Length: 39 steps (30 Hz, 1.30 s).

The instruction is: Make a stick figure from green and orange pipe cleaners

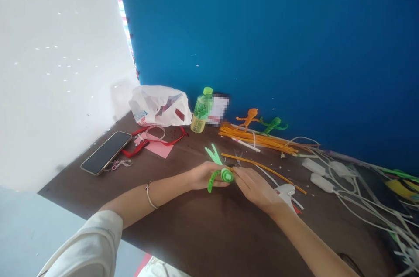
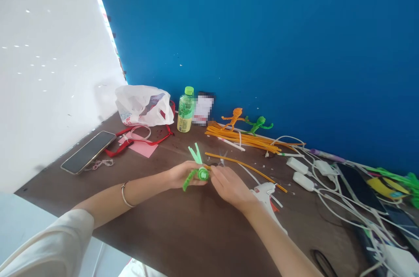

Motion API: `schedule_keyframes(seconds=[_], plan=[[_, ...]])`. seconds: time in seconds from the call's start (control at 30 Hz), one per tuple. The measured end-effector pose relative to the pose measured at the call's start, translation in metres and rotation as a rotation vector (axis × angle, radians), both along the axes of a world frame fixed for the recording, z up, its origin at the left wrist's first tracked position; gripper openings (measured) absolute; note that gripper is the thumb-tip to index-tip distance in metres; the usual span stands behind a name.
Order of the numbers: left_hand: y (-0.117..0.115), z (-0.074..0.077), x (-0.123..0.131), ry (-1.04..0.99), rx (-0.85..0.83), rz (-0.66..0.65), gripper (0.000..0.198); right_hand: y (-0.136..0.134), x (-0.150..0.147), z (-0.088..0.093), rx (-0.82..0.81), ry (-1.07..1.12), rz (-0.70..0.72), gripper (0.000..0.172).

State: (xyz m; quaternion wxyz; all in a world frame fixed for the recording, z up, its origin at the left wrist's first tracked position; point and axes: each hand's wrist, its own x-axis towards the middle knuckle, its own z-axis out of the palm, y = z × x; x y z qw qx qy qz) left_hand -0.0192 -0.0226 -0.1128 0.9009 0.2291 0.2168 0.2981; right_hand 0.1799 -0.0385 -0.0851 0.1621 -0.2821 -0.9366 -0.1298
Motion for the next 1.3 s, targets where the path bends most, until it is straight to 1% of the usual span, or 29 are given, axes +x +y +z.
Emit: schedule_keyframes(seconds=[0.1, 0.17, 0.27, 0.37, 0.47, 0.53, 0.6, 0.67, 0.73, 0.8, 0.87, 0.9, 0.97, 1.03, 1.07, 1.13, 1.23, 1.3], plan=[[0.001, -0.005, 0.0, 0.042, 0.075, 0.04, 0.021, -0.001, 0.001, 0.003, 0.0, -0.048, 0.091, 0.029], [0.001, -0.006, 0.0, 0.089, 0.134, 0.05, 0.022, -0.002, 0.001, 0.006, -0.023, -0.076, 0.102, 0.03], [0.001, -0.005, 0.0, 0.127, 0.216, 0.049, 0.024, -0.004, -0.001, 0.008, -0.102, -0.038, 0.048, 0.026], [0.0, -0.004, 0.002, 0.187, 0.281, 0.08, 0.028, -0.008, -0.007, 0.009, -0.241, 0.142, -0.029, 0.021], [0.0, -0.007, 0.003, 0.252, 0.364, 0.116, 0.029, -0.009, -0.016, 0.013, -0.477, 0.357, -0.152, 0.019], [0.0, -0.009, 0.003, 0.3, 0.45, 0.122, 0.03, -0.008, -0.021, 0.019, -0.655, 0.456, -0.298, 0.021], [-0.001, -0.01, 0.002, 0.364, 0.553, 0.128, 0.029, -0.006, -0.025, 0.026, -0.871, 0.52, -0.433, 0.024], [-0.002, -0.01, 0.002, 0.412, 0.639, 0.141, 0.028, -0.004, -0.026, 0.031, -1.117, 0.586, -0.519, 0.028], [-0.003, -0.009, 0.002, 0.429, 0.682, 0.158, 0.028, -0.003, -0.026, 0.033, -1.361, 0.681, -0.559, 0.029], [-0.004, -0.007, 0.002, 0.407, 0.675, 0.16, 0.029, -0.004, -0.025, 0.032, -1.577, 0.801, -0.573, 0.028], [-0.005, -0.006, 0.002, 0.349, 0.635, 0.137, 0.03, -0.006, -0.026, 0.028, -1.74, 0.922, -0.548, 0.025], [-0.005, -0.006, 0.002, 0.311, 0.605, 0.121, 0.031, -0.008, -0.027, 0.025, -1.783, 0.984, -0.528, 0.024], [-0.004, -0.006, 0.002, 0.23, 0.527, 0.094, 0.03, -0.011, -0.028, 0.02, -1.782, 1.091, -0.474, 0.024], [-0.004, -0.006, 0.001, 0.156, 0.441, 0.071, 0.029, -0.014, -0.03, 0.016, -1.696, 1.138, -0.425, 0.023], [-0.004, -0.005, 0.001, 0.12, 0.403, 0.048, 0.028, -0.016, -0.03, 0.014, -1.618, 1.14, -0.413, 0.022], [-0.004, -0.004, 0.0, 0.064, 0.342, 0.014, 0.027, -0.019, -0.03, 0.013, -1.413, 1.103, -0.402, 0.02], [-0.003, -0.002, -0.001, 0.034, 0.263, 0.003, 0.025, -0.024, -0.029, 0.012, -1.087, 0.97, -0.342, 0.019], [-0.003, -0.001, -0.002, 0.049, 0.216, 0.007, 0.023, -0.026, -0.028, 0.01, -0.909, 0.867, -0.286, 0.02]])
